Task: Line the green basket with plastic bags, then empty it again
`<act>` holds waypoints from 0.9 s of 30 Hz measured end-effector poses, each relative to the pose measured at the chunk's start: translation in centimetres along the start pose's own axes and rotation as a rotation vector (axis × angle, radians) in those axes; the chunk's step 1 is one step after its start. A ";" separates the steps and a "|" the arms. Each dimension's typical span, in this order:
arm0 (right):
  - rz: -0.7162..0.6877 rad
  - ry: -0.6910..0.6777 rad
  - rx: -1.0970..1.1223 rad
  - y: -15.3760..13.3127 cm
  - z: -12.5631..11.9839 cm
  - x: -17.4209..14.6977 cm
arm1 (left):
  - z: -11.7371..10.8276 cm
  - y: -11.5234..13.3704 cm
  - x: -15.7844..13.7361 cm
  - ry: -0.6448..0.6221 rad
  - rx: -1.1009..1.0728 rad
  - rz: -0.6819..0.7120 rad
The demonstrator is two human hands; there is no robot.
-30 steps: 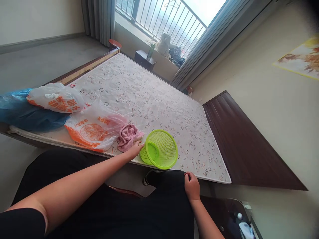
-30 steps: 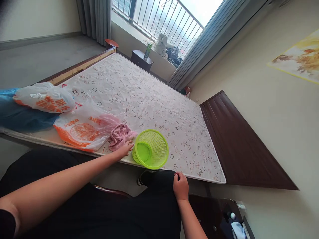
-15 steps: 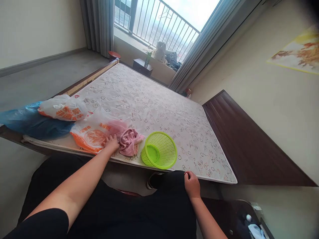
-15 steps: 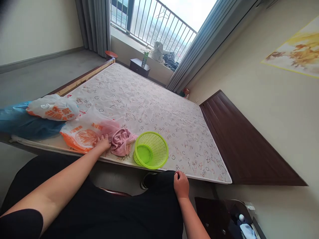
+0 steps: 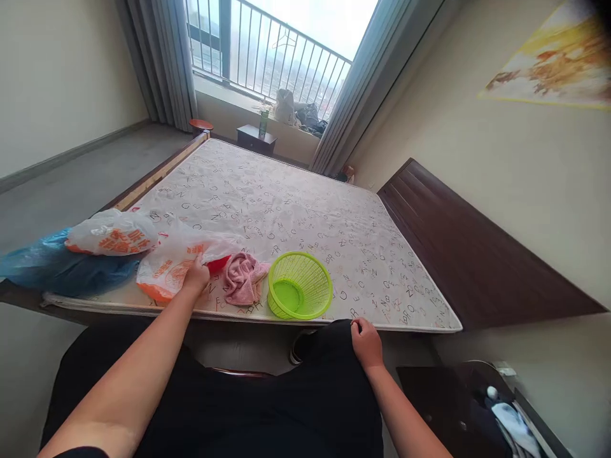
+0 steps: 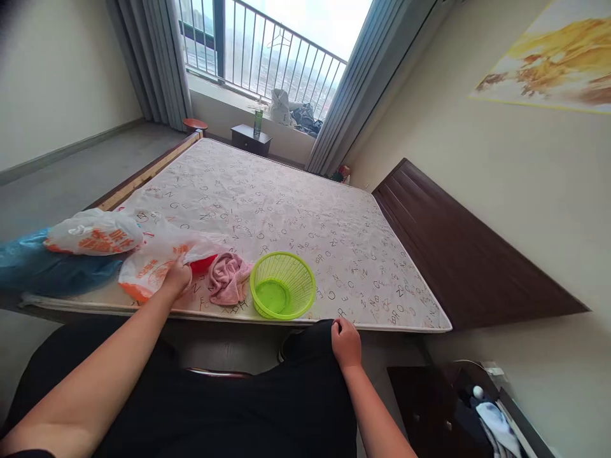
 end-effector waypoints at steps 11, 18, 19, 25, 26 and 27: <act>-0.035 0.016 0.047 -0.9 -0.2 0.0 | -5.0 13.0 -5.1 0.073 -0.718 0.128; 0.054 0.067 0.685 -7.6 -0.6 1.3 | -2.4 19.2 -14.2 -0.491 -0.827 -0.145; 0.059 0.012 0.829 -9.6 0.1 1.6 | -2.4 19.5 -15.4 -0.531 -0.829 -0.175; 0.027 -0.610 1.605 -22.0 3.6 0.8 | -0.3 20.2 -19.5 -0.700 -0.832 -0.273; 0.019 -0.680 1.669 -23.0 3.5 0.4 | 0.2 20.1 -19.8 -0.732 -0.817 -0.282; 0.022 -0.703 1.712 -23.3 3.2 0.3 | 0.6 20.0 -19.8 -0.757 -0.793 -0.281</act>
Point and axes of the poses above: each hand's wrist, its own x-axis towards the middle knuckle, its own z-axis out of the palm, y = z × x, the point moved 10 cm from there along x, towards the middle knuckle
